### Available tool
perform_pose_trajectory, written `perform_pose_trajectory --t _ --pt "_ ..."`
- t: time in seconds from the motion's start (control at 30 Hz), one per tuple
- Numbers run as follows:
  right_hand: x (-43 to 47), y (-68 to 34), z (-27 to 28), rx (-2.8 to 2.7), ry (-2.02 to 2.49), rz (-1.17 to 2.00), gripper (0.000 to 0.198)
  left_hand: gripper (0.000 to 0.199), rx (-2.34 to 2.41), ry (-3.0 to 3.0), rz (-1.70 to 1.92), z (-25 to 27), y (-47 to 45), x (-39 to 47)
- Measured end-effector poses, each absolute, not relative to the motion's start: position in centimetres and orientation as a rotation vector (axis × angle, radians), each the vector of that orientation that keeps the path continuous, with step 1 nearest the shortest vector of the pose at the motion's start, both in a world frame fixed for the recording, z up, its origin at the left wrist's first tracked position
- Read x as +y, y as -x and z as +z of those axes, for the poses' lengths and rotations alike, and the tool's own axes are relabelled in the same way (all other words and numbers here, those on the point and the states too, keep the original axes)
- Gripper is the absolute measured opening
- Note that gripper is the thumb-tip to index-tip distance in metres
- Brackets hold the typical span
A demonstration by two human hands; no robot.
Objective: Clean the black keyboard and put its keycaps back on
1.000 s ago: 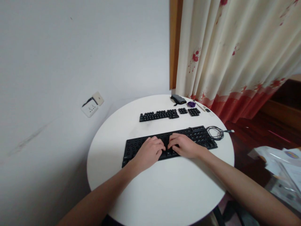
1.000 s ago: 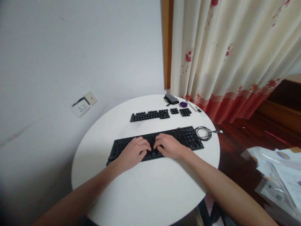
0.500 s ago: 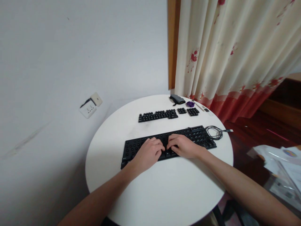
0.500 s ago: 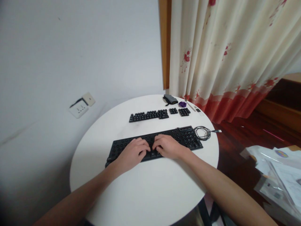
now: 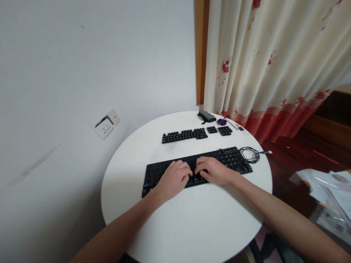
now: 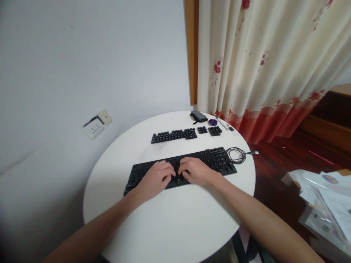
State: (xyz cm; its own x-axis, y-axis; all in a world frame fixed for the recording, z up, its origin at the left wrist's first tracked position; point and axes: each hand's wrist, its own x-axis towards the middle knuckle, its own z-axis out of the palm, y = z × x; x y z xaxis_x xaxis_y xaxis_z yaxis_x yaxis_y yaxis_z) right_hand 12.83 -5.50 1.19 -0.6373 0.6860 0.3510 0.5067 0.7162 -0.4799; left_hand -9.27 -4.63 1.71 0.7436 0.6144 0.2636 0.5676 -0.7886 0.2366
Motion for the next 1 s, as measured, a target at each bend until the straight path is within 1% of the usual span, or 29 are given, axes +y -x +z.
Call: perform_pose_trajectory --t 0.33,0.57,0.7,0.8,0.9,1.0 --pt "-5.5 -12.8 1.2 -2.388 0.913 0.453 0.032 0.025 0.974 -2.78 0.562 1.6 9.2 -4.7" --pt "-5.5 -12.9 1.2 -2.322 0.911 0.436 0.032 0.026 0.967 -2.72 0.739 1.6 9.3 -4.4" --pt "-5.0 -13.3 0.9 -2.229 0.956 0.373 0.03 0.026 1.036 -2.671 0.833 1.8 9.2 -4.0" --pt "-4.0 -14.0 0.9 -2.12 1.093 0.265 0.026 0.026 1.111 -2.654 0.874 2.4 9.1 -3.1" --pt "-2.4 -15.0 1.3 -2.024 1.398 0.144 0.027 0.027 1.211 -2.648 0.879 3.2 8.8 -1.2" --pt "-0.1 -16.2 1.8 -1.989 1.627 0.078 0.029 0.03 1.303 -2.642 0.774 3.9 7.6 1.6"
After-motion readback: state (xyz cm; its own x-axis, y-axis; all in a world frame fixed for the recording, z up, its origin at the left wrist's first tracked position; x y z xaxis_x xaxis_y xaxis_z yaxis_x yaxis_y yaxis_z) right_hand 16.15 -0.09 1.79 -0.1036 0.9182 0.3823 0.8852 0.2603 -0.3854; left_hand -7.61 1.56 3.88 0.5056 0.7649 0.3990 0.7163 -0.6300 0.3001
